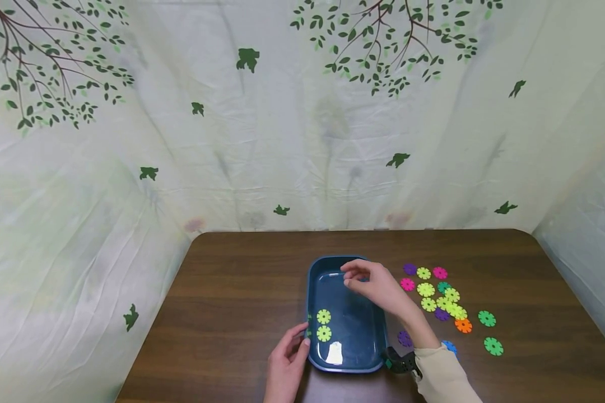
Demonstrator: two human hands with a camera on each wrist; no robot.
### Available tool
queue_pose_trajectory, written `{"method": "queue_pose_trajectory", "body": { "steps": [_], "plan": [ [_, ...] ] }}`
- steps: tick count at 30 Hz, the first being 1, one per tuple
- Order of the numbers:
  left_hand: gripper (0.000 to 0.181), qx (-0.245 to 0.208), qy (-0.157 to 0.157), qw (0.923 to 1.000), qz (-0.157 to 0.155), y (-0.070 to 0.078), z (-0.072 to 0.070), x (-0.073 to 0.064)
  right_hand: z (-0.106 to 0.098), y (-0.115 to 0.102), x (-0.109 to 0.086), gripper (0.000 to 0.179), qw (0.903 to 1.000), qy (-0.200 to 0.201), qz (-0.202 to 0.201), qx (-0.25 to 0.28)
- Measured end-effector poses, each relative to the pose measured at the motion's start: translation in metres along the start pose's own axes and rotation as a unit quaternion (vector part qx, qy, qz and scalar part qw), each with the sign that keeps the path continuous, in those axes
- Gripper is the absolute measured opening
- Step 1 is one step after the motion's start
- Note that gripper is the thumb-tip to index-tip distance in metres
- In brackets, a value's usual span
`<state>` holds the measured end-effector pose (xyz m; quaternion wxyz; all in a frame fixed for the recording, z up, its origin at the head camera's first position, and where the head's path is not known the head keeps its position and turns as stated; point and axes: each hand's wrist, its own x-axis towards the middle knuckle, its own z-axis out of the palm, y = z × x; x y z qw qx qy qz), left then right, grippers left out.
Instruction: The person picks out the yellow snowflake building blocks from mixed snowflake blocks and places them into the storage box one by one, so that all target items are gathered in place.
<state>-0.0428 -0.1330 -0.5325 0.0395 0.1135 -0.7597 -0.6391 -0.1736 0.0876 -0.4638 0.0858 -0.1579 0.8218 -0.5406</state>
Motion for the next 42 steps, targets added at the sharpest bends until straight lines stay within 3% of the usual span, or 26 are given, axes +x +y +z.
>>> {"method": "queue_pose_trajectory", "body": {
  "steps": [11, 19, 26, 30, 38, 42],
  "plan": [
    [0.030, -0.018, -0.003, 0.9997, 0.018, 0.002, -0.001, -0.001, -0.015, 0.020, -0.026, 0.031, 0.9967, 0.080, -0.003, 0.014],
    [0.030, -0.018, -0.003, 0.9998, 0.013, 0.001, -0.001, -0.001, -0.025, 0.042, -0.049, 0.033, 0.9913, 0.131, -0.001, 0.008],
    [0.032, -0.007, -0.001, 0.9999, -0.010, -0.002, 0.001, 0.001, -0.038, 0.061, -0.071, 0.032, 0.9883, 0.145, -0.002, -0.047],
    [0.032, -0.002, -0.002, 1.0000, -0.006, -0.001, 0.002, 0.000, -0.049, 0.074, -0.083, 0.033, 0.9859, 0.146, -0.018, -0.081],
    [0.032, -0.013, -0.002, 0.9999, -0.003, 0.000, 0.001, 0.000, -0.073, 0.090, -0.106, 0.033, 0.9632, 0.172, -0.028, -0.204],
    [0.032, -0.008, 0.000, 1.0000, -0.002, -0.001, 0.002, 0.001, -0.086, 0.097, -0.114, 0.033, 0.9608, 0.159, -0.033, -0.225]
  ]
}}
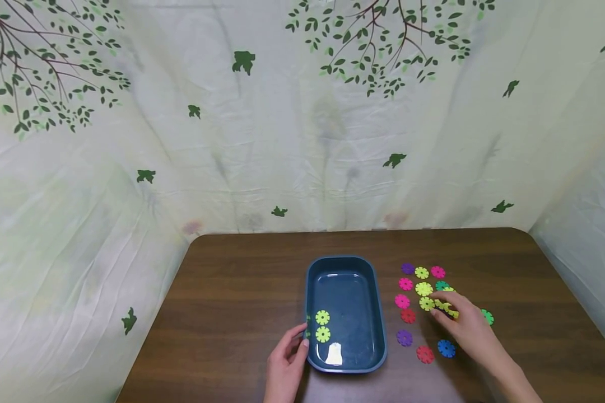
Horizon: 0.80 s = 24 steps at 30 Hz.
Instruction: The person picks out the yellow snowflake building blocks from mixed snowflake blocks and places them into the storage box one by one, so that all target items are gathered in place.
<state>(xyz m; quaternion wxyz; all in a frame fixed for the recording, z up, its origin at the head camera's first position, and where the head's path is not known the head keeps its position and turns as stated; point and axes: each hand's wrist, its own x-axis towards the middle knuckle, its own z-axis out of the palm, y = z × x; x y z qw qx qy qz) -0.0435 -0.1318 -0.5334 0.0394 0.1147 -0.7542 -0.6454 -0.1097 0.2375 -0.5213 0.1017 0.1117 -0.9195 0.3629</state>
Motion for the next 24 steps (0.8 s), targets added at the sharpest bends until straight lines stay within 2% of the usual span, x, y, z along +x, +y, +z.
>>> {"method": "queue_pose_trajectory", "body": {
  "steps": [8, 11, 19, 24],
  "plan": [
    [0.031, -0.017, -0.008, 0.9992, 0.035, -0.001, -0.001, -0.002, -0.016, 0.020, -0.003, 0.033, 0.9975, -0.035, -0.014, -0.059],
    [0.031, -0.019, -0.010, 0.9989, 0.043, -0.002, -0.001, -0.002, -0.020, 0.026, -0.003, 0.033, 0.9961, -0.055, -0.006, -0.069],
    [0.031, -0.016, -0.008, 0.9992, 0.036, -0.001, -0.001, -0.002, -0.023, 0.039, -0.002, 0.038, 0.9927, -0.086, 0.013, -0.084],
    [0.030, -0.013, -0.006, 0.9996, 0.024, -0.001, -0.001, -0.003, -0.022, 0.042, 0.001, 0.036, 0.9916, -0.088, 0.000, -0.095]
  ]
}}
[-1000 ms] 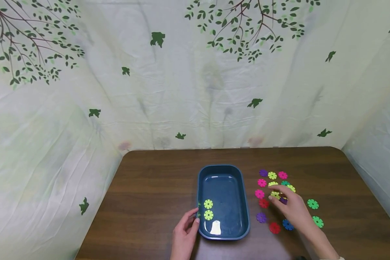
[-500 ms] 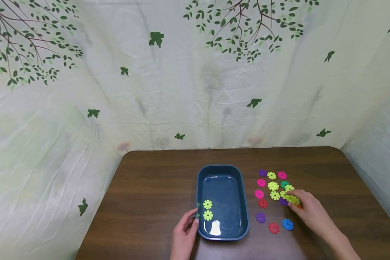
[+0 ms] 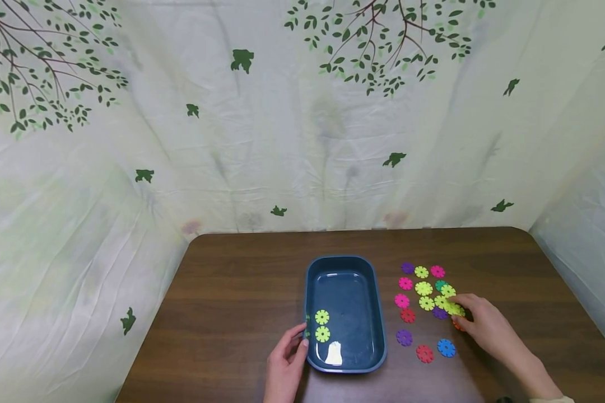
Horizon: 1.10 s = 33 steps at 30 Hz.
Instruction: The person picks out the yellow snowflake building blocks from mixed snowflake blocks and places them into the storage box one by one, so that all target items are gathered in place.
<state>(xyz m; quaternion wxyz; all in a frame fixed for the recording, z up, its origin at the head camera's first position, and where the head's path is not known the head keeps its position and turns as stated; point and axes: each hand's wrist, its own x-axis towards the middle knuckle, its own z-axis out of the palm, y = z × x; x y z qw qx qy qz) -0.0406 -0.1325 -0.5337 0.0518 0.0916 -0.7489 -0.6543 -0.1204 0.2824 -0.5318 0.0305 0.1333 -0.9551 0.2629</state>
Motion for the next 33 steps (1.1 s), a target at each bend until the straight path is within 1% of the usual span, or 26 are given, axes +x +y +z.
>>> {"method": "queue_pose_trajectory", "body": {
  "steps": [3, 6, 11, 16, 19, 21, 26, 33],
  "plan": [
    [0.030, 0.003, 0.001, 1.0000, -0.005, 0.0009, -0.0001, -0.0005, 0.0015, 0.0010, 0.0014, 0.032, 0.9999, 0.004, -0.008, -0.006],
    [0.030, 0.004, 0.004, 0.9999, -0.009, 0.0016, -0.0004, -0.0007, 0.0035, 0.0023, 0.0019, 0.029, 0.9999, 0.011, -0.003, -0.005],
    [0.030, 0.014, 0.007, 0.9997, -0.018, 0.0015, -0.0004, 0.0000, 0.0047, 0.0023, 0.0015, 0.027, 0.9997, 0.020, 0.012, 0.012],
    [0.030, 0.030, 0.009, 0.9990, -0.031, 0.0004, 0.0001, 0.0007, 0.0046, 0.0016, 0.0014, 0.027, 0.9992, 0.016, 0.025, 0.026],
    [0.030, 0.041, 0.010, 0.9984, -0.037, -0.0005, 0.0004, 0.0009, 0.0042, 0.0014, 0.0019, 0.027, 0.9989, 0.007, 0.031, 0.034],
    [0.030, 0.040, 0.011, 0.9986, -0.033, -0.0010, 0.0005, 0.0007, 0.0036, 0.0017, 0.0025, 0.026, 0.9988, 0.001, 0.033, 0.037],
    [0.030, 0.023, 0.011, 0.9996, -0.010, -0.0010, 0.0005, -0.0004, 0.0022, 0.0017, 0.0027, 0.026, 0.9984, -0.004, 0.040, 0.040],
    [0.030, 0.023, 0.011, 0.9996, -0.008, 0.0007, 0.0008, 0.0001, 0.0025, 0.0000, 0.0019, 0.027, 0.9977, 0.007, 0.053, 0.043]
  ]
}}
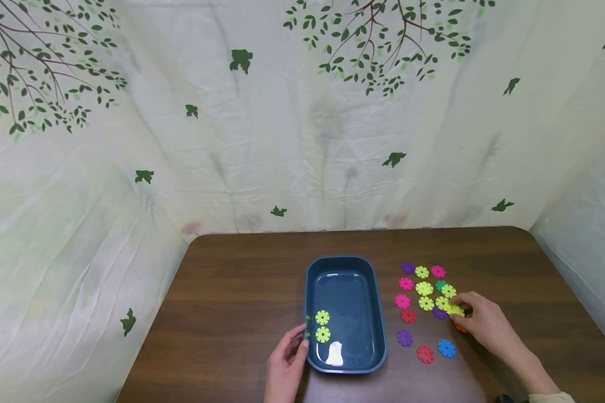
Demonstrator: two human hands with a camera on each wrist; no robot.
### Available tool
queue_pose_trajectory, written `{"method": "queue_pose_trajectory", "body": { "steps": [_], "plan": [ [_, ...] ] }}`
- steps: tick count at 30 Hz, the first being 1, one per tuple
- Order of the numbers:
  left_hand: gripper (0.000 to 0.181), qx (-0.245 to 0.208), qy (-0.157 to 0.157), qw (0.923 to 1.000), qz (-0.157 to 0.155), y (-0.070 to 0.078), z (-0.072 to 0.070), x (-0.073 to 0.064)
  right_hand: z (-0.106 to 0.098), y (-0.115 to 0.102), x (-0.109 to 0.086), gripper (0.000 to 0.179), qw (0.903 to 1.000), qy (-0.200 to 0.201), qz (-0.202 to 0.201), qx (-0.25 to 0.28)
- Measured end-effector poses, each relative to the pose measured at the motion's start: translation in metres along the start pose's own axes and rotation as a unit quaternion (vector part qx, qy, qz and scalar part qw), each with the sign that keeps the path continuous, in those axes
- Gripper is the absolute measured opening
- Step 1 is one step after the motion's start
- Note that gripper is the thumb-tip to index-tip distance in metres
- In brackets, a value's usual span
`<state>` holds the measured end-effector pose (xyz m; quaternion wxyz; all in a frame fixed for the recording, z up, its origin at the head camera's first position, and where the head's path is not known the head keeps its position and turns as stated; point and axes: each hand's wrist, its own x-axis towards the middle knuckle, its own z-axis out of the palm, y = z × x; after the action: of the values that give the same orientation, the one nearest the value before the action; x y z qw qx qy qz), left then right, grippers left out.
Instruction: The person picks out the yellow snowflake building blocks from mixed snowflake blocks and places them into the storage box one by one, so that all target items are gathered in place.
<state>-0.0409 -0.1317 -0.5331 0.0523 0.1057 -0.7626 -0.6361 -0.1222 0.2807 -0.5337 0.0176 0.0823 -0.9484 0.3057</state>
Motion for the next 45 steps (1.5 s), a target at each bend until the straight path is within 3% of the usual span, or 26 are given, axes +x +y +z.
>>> {"method": "queue_pose_trajectory", "body": {
  "steps": [9, 22, 30, 36, 40, 45],
  "plan": [
    [0.031, 0.018, -0.005, 0.9997, -0.014, -0.001, 0.000, 0.001, -0.001, -0.001, 0.001, 0.026, 0.9999, 0.013, 0.002, -0.005],
    [0.031, 0.031, -0.004, 0.9993, -0.019, -0.001, 0.001, 0.002, -0.005, -0.004, -0.004, 0.035, 0.9993, 0.015, 0.019, 0.030],
    [0.031, 0.026, -0.004, 0.9996, -0.010, -0.002, 0.001, 0.002, -0.007, -0.007, -0.006, 0.032, 0.9990, 0.034, 0.014, 0.027],
    [0.030, 0.025, -0.005, 0.9996, -0.012, -0.001, 0.001, 0.003, -0.007, -0.010, -0.009, 0.031, 0.9972, 0.071, 0.005, 0.023],
    [0.030, 0.024, -0.005, 0.9996, -0.014, -0.001, 0.001, 0.004, -0.006, -0.012, -0.012, 0.030, 0.9960, 0.077, 0.029, 0.035],
    [0.030, 0.028, -0.007, 0.9993, -0.023, 0.000, 0.001, 0.003, -0.003, -0.009, -0.016, 0.027, 0.9954, 0.052, 0.069, 0.042]
  ]
}}
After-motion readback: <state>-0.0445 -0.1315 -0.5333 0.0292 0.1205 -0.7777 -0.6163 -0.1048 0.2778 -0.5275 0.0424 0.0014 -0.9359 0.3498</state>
